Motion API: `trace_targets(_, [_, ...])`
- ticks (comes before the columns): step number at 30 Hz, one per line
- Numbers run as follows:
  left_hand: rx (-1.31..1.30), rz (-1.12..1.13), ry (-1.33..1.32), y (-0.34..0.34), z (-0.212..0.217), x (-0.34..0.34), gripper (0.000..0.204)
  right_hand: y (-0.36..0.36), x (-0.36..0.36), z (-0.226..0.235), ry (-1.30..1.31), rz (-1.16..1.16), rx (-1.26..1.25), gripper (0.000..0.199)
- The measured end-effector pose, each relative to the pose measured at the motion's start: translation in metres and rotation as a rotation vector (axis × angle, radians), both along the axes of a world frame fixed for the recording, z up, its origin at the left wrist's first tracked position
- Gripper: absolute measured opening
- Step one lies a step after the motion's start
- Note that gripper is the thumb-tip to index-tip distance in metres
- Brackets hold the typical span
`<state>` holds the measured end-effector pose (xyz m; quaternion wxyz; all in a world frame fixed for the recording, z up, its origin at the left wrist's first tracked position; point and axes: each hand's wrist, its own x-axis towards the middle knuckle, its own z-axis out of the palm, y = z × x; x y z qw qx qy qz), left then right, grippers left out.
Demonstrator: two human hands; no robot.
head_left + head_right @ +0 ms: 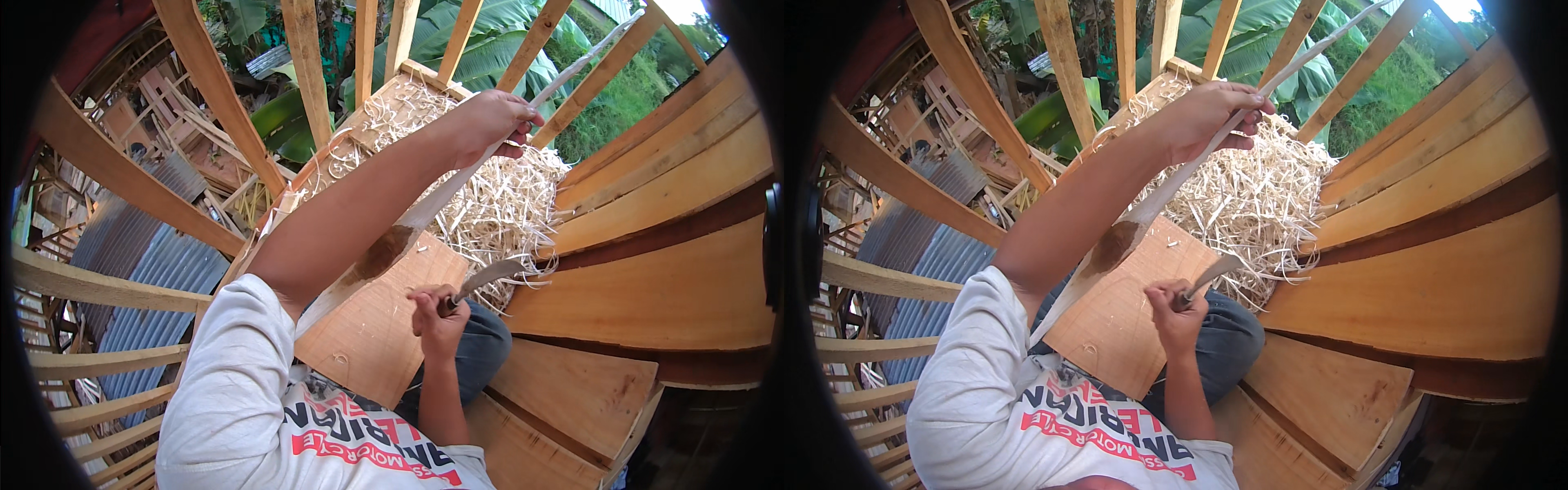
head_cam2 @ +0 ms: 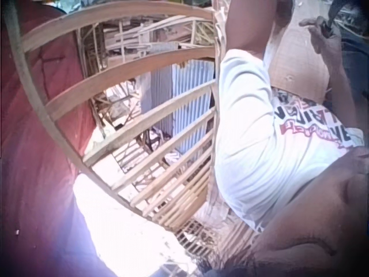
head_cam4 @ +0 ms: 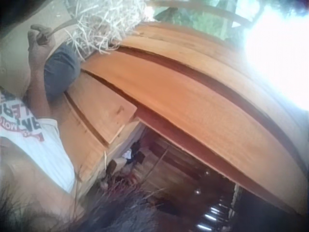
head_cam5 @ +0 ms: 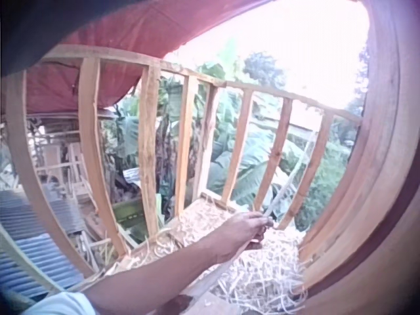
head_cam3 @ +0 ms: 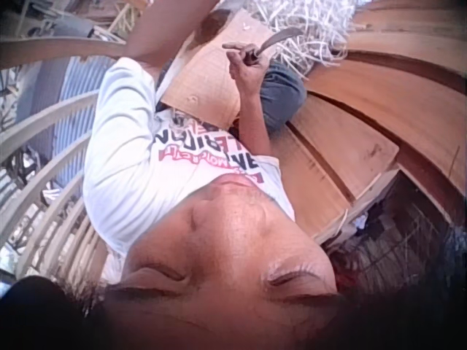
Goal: The person sits cross-legged on a wooden platform and uses a curved knife to shave thin strips from a long wooden stick. The person holds the stick with the left hand and repeatedly scrapes the surface with the knife in the right hand, producing wood shavings that accumulate on the platform.
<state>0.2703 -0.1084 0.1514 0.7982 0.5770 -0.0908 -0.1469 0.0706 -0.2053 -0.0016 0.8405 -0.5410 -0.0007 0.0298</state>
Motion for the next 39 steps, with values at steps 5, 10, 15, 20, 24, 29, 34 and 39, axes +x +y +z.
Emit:
trace_targets(5, [0.103,0.06,-0.027,0.01,-0.017,0.0,0.02,0.054,0.007,0.016,0.113,0.069,0.066,0.032])
trace_targets(10, [0.274,0.02,-0.187,0.042,-0.027,-0.015,0.048,0.07,0.01,0.013,0.119,0.023,0.086,0.031])
trace_targets(15, [0.736,0.047,-0.27,0.131,-0.06,-0.095,0.052,0.05,0.007,0.009,0.155,-0.044,0.044,0.031])
trace_targets(20, [0.843,-0.007,0.162,0.175,-0.11,-0.246,0.058,0.054,0.005,0.007,0.199,0.003,0.038,0.031])
trace_targets(24, [0.834,0.242,0.225,0.15,-0.132,-0.314,0.04,0.069,0.004,0.004,0.126,0.062,-0.089,0.032])
trace_targets(29, [0.834,0.325,0.28,0.18,-0.162,-0.335,0.047,0.057,0.003,0.002,0.063,0.203,-0.381,0.03])
trace_targets(34, [0.695,0.183,0.429,0.216,-0.208,-0.369,0.058,0.017,0.02,0.014,0.085,0.281,-1.032,0.04])
trace_targets(39, [0.527,0.142,0.475,0.221,-0.236,-0.361,0.056,0.032,0.044,0.019,-0.088,0.342,-1.453,0.049])
